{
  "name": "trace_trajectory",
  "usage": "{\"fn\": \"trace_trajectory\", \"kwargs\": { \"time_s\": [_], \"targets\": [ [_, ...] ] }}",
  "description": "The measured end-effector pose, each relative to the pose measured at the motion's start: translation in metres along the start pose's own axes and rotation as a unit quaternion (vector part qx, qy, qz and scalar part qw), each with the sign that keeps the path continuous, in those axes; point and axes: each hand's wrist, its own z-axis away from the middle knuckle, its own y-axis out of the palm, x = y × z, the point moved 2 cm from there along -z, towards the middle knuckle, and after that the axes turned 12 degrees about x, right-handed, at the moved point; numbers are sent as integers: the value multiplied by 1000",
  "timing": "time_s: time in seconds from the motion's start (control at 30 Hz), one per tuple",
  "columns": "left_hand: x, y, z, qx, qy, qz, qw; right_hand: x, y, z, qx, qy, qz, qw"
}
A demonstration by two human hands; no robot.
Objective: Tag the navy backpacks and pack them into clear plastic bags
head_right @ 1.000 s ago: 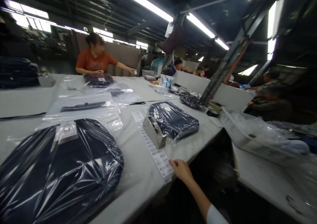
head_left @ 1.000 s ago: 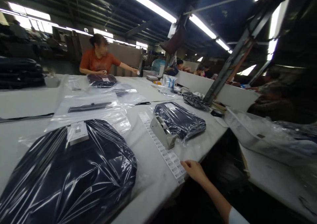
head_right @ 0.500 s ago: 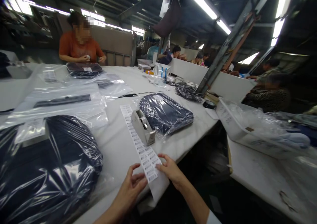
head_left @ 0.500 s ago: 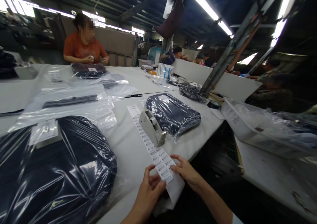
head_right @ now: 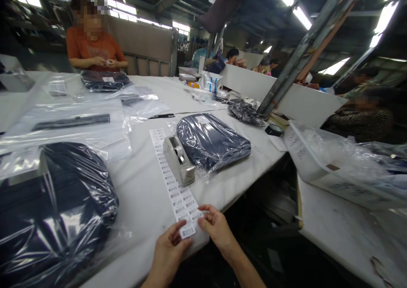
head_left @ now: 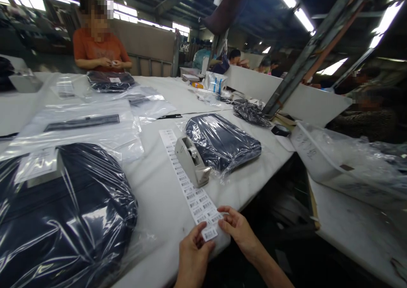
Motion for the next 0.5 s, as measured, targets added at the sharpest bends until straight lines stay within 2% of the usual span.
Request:
{"fn": "trace_trajectory", "kwargs": {
  "time_s": [0.1, 0.17, 0.23, 0.33, 0.4, 0.43, 0.5],
  "targets": [
    [2, -3, -4, -1, 20, -16, 1000, 11, -7, 8, -30, -39, 186, 981],
    [1, -3, -5, 2, 27, -10, 1000, 20, -7, 16, -62, -93, 328, 938],
    [-2, -3, -6, 11, 21, 16, 1000, 26, -3, 23, -69, -153, 440, 882],
    [-4, -1, -7, 29, 14, 42, 999, 28, 5, 26, -35, -232, 556, 798],
    [-2, -1, -9, 31, 30, 24, 999, 30, 10, 22, -1, -260, 604, 754],
    [-1, -2, -9, 30, 44, -1, 999, 30, 12, 21, 20, -267, 613, 743],
    [-1, -3, -7, 24, 64, -77, 995, 31, 12, 18, 71, -269, 606, 745]
  ]
}}
